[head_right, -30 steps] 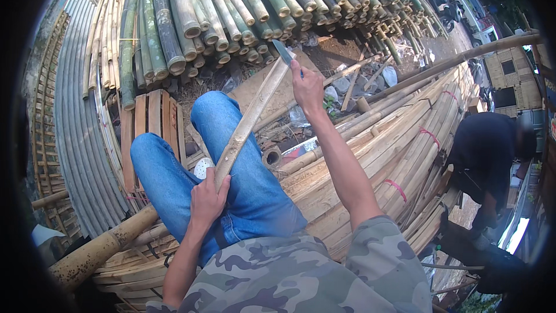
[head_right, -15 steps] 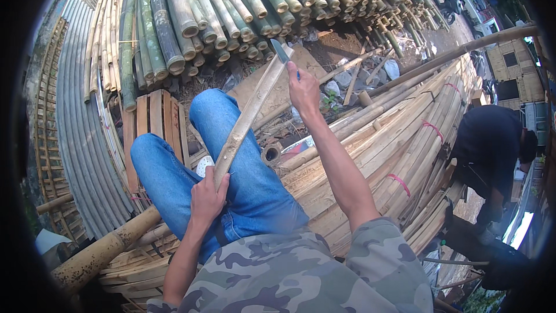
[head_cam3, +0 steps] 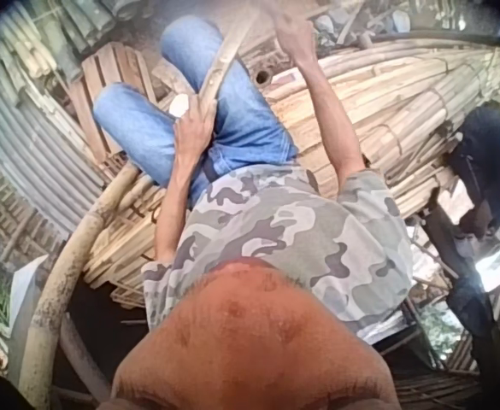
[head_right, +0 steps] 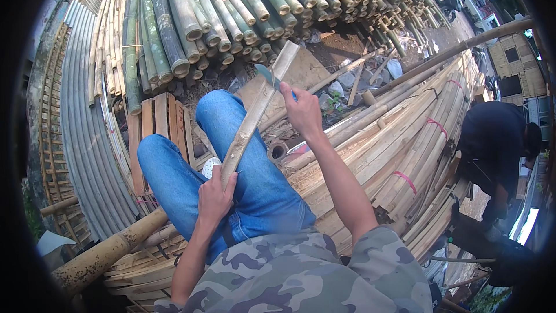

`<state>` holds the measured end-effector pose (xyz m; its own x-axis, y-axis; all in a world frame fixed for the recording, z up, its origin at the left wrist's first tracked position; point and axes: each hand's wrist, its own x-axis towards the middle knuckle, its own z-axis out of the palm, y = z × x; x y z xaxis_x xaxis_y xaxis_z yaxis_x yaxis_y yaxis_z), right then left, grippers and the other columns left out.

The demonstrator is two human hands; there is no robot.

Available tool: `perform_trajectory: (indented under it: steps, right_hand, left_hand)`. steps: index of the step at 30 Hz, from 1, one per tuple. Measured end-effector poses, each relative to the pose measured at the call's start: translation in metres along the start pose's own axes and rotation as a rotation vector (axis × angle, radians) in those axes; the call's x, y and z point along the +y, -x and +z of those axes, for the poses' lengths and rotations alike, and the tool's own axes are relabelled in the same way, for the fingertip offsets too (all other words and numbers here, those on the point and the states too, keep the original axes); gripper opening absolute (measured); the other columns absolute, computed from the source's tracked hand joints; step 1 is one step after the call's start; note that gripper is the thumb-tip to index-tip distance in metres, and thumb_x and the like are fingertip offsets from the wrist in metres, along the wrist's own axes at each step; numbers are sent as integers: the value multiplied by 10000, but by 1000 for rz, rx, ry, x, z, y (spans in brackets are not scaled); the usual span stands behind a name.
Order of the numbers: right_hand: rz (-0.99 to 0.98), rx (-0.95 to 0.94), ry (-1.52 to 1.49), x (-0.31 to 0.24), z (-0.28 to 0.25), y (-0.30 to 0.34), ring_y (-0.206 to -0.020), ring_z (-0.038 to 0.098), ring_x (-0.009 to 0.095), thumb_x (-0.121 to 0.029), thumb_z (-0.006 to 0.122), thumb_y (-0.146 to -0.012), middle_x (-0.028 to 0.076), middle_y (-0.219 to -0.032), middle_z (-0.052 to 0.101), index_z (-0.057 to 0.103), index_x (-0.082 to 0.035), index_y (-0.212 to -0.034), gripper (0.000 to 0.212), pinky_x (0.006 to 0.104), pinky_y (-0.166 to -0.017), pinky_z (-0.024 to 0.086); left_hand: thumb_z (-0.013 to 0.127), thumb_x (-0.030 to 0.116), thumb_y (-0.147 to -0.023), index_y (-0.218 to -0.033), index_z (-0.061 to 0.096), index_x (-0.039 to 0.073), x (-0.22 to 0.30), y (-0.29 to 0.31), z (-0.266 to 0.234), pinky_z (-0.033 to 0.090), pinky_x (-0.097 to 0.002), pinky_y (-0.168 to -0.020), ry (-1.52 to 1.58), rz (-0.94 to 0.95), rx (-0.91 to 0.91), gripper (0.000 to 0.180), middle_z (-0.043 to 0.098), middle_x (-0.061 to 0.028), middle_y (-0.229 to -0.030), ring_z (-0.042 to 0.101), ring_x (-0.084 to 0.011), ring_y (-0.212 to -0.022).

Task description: Scraping or whittling a bamboo stick with a small utility knife.

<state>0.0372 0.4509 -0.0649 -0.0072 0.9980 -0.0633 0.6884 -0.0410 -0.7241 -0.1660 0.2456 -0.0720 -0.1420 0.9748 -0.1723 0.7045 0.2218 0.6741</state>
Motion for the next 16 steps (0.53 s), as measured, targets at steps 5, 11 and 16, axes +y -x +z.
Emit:
perform_trajectory:
  steps: [5,11,16]
  right_hand:
    - [-36,122,76,14,-25,-96,-520,450,233,-530,507,-979,150,-541,481,618,45,-764,623,409,-551,381]
    - [-117,151,173,20,-13,-102,-625,573,436,-504,442,-1002,261,-647,575,652,30,-824,601,482,-621,421]
    - [-53,94,222,16,-11,-98,-865,633,499,-507,417,-996,300,-820,658,718,-3,-916,593,545,-814,479]
  left_hand:
    - [568,359,-969,-1045,496,19,0,1,1,519,-566,-595,-2,-46,-25,356,654,-284,-725,652,-481,-672]
    - [578,348,-964,-1029,496,21,0,1,2,522,-561,-593,-23,-27,-4,343,655,-281,-721,651,-480,-665]
    - [597,353,-955,-1048,498,13,0,-2,0,525,-555,-593,-15,-49,-36,366,660,-285,-746,650,-483,-664]
